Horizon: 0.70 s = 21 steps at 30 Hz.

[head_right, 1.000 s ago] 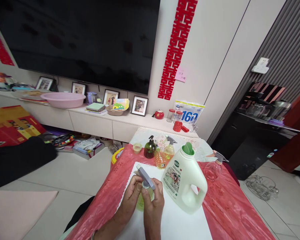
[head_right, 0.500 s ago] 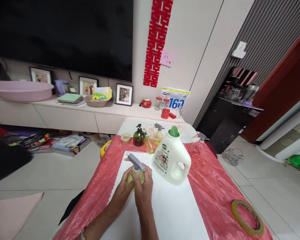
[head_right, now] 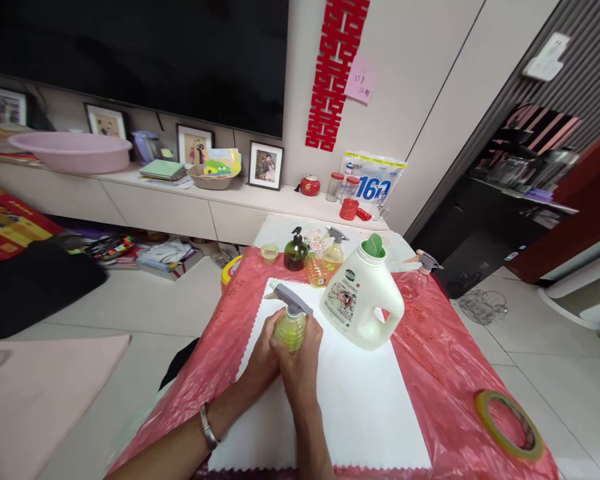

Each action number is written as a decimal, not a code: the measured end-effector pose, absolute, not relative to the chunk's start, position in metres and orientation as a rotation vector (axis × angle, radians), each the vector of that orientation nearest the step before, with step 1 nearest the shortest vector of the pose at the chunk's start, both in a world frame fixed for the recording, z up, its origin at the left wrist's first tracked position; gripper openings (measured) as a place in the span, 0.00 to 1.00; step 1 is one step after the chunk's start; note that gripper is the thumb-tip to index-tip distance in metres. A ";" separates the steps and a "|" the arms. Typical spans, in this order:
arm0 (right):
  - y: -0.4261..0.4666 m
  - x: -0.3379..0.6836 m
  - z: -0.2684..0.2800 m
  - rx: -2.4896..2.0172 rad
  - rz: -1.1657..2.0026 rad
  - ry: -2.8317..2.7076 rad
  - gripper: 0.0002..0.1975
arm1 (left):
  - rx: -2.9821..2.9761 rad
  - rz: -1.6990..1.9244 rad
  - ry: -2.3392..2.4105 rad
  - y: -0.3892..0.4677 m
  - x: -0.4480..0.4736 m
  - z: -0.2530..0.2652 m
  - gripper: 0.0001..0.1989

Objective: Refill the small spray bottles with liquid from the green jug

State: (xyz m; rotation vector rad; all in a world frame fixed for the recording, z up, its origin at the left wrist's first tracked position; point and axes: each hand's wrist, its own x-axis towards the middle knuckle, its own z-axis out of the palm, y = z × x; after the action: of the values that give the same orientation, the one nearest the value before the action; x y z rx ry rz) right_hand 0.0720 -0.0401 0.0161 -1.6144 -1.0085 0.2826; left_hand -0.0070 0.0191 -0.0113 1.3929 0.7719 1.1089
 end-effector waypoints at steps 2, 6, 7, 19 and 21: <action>-0.043 0.071 0.017 -1.632 0.276 -0.985 0.40 | 1.466 1.120 0.817 0.019 -0.008 -0.008 0.37; -0.055 0.072 0.025 -1.685 0.240 -1.013 0.39 | 1.637 1.124 0.766 0.016 -0.012 -0.005 0.40; -0.059 0.073 0.027 -1.681 0.205 -1.033 0.37 | 1.680 1.124 0.728 0.015 -0.013 -0.005 0.41; -0.173 0.114 0.059 -1.575 0.032 -0.901 0.28 | 2.094 0.807 0.420 0.018 -0.017 -0.025 0.39; -0.192 0.135 0.069 -1.556 -0.025 -0.812 0.30 | 2.139 0.777 0.431 0.018 -0.018 -0.024 0.31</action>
State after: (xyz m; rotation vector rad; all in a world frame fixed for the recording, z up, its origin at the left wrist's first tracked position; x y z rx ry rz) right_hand 0.1351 -0.1924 0.0690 -1.5559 -0.8116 -0.0254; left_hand -0.0176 0.0179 -0.0245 2.1391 0.4314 0.7772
